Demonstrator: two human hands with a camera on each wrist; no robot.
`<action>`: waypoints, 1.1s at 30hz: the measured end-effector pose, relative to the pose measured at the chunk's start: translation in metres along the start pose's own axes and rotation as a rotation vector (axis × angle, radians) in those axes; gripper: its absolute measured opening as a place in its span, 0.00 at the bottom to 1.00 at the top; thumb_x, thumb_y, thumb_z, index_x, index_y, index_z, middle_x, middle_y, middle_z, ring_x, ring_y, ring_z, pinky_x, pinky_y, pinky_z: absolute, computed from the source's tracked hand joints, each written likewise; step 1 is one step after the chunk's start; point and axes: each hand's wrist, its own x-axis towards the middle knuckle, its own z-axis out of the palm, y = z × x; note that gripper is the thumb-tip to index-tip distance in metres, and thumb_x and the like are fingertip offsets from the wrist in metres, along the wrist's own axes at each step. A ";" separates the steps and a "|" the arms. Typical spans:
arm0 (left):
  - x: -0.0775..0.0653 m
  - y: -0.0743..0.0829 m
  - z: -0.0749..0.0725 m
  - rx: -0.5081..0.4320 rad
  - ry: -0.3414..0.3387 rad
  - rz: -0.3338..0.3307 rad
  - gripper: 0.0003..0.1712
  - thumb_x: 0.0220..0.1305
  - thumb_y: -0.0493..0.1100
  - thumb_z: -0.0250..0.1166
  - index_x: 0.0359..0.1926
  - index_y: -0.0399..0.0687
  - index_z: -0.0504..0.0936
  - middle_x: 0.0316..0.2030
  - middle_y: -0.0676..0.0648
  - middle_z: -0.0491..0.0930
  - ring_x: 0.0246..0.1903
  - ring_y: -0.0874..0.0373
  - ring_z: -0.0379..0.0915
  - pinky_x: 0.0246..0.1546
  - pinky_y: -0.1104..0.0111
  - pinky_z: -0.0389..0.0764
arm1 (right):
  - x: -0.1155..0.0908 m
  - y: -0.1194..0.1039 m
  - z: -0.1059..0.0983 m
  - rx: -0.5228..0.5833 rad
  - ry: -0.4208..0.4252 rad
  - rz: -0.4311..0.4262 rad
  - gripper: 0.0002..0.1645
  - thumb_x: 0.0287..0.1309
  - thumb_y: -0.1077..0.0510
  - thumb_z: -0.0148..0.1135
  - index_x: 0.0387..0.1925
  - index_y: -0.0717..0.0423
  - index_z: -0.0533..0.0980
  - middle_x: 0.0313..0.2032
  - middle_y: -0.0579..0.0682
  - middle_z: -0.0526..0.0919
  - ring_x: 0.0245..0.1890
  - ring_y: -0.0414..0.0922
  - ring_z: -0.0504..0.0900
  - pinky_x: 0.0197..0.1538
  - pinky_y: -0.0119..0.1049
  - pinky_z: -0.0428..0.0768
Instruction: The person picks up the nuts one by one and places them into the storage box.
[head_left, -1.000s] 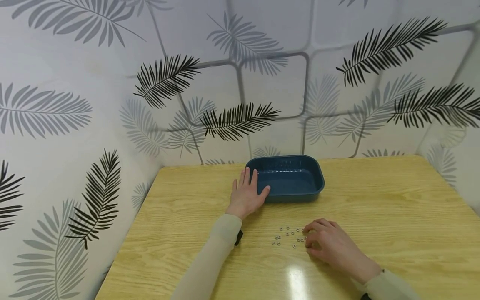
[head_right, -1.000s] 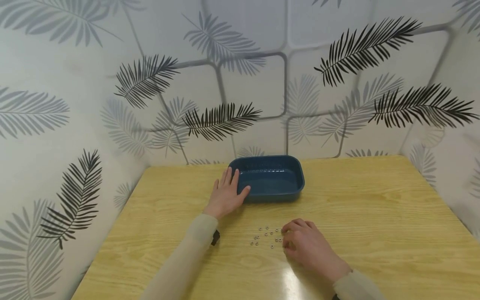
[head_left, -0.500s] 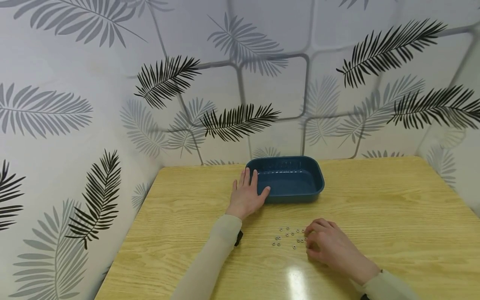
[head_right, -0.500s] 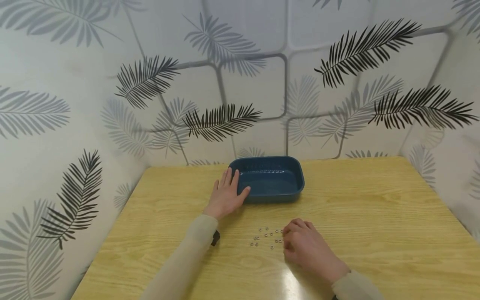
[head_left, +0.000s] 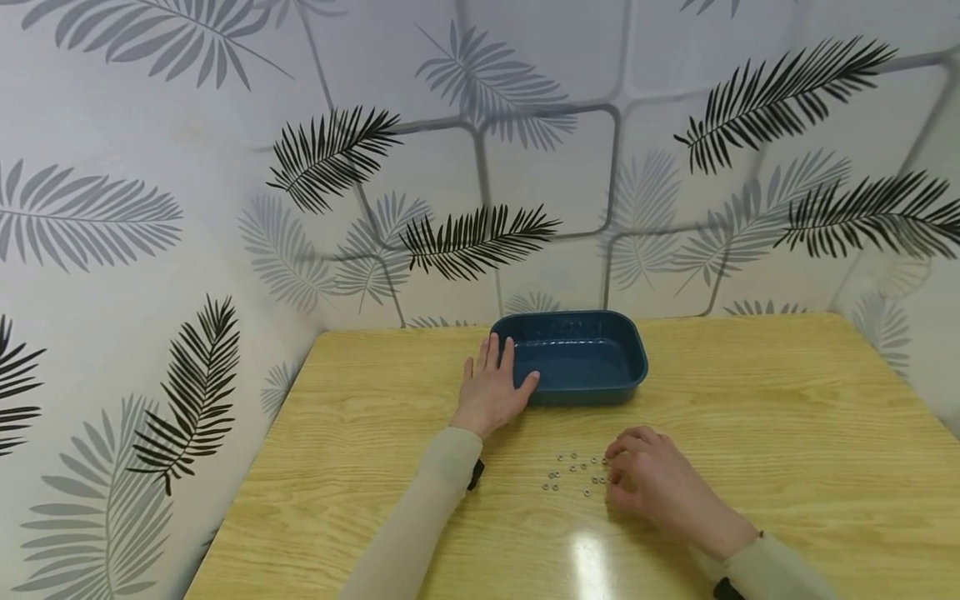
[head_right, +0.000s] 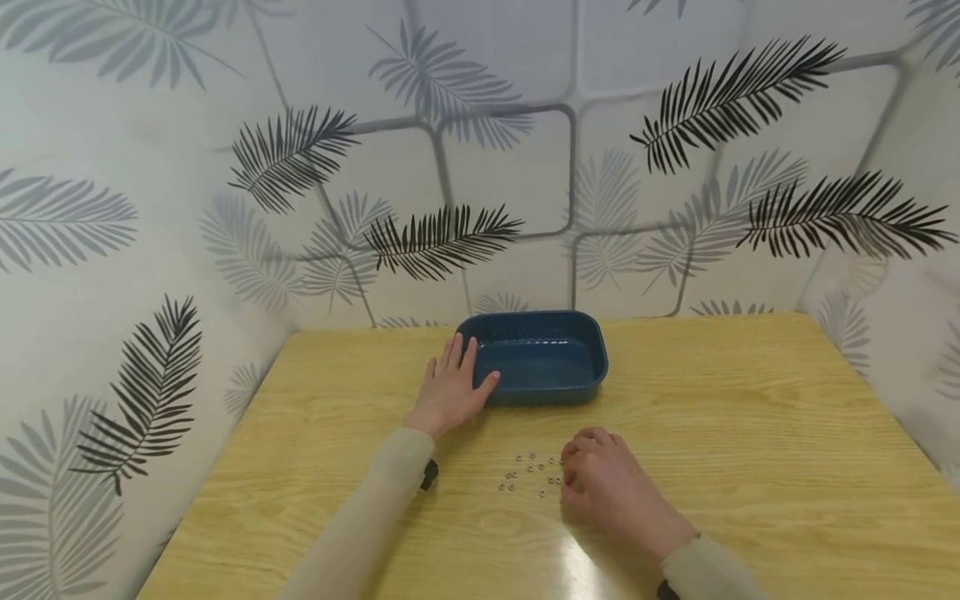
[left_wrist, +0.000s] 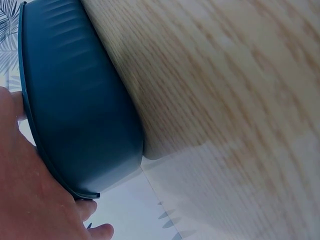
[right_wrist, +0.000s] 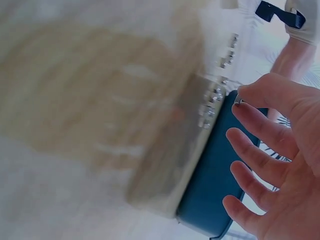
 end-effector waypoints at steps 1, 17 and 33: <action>0.000 0.000 0.000 -0.001 0.003 0.002 0.47 0.72 0.71 0.38 0.79 0.50 0.42 0.77 0.42 0.34 0.76 0.49 0.28 0.72 0.48 0.39 | 0.001 0.000 -0.001 0.003 0.013 -0.003 0.07 0.44 0.59 0.73 0.20 0.43 0.82 0.40 0.45 0.83 0.47 0.49 0.76 0.49 0.53 0.75; 0.000 0.002 0.001 0.007 -0.012 -0.017 0.47 0.71 0.72 0.37 0.79 0.52 0.39 0.77 0.43 0.33 0.75 0.52 0.23 0.72 0.50 0.37 | 0.010 0.000 -0.012 0.062 0.037 0.063 0.09 0.47 0.57 0.74 0.21 0.41 0.81 0.42 0.45 0.84 0.51 0.50 0.76 0.54 0.55 0.74; 0.000 0.003 -0.001 0.020 -0.023 -0.020 0.46 0.72 0.72 0.38 0.79 0.53 0.41 0.77 0.44 0.32 0.75 0.52 0.25 0.72 0.50 0.38 | 0.019 0.003 -0.022 0.079 0.109 0.046 0.09 0.46 0.59 0.75 0.21 0.43 0.82 0.43 0.49 0.85 0.50 0.53 0.77 0.57 0.55 0.72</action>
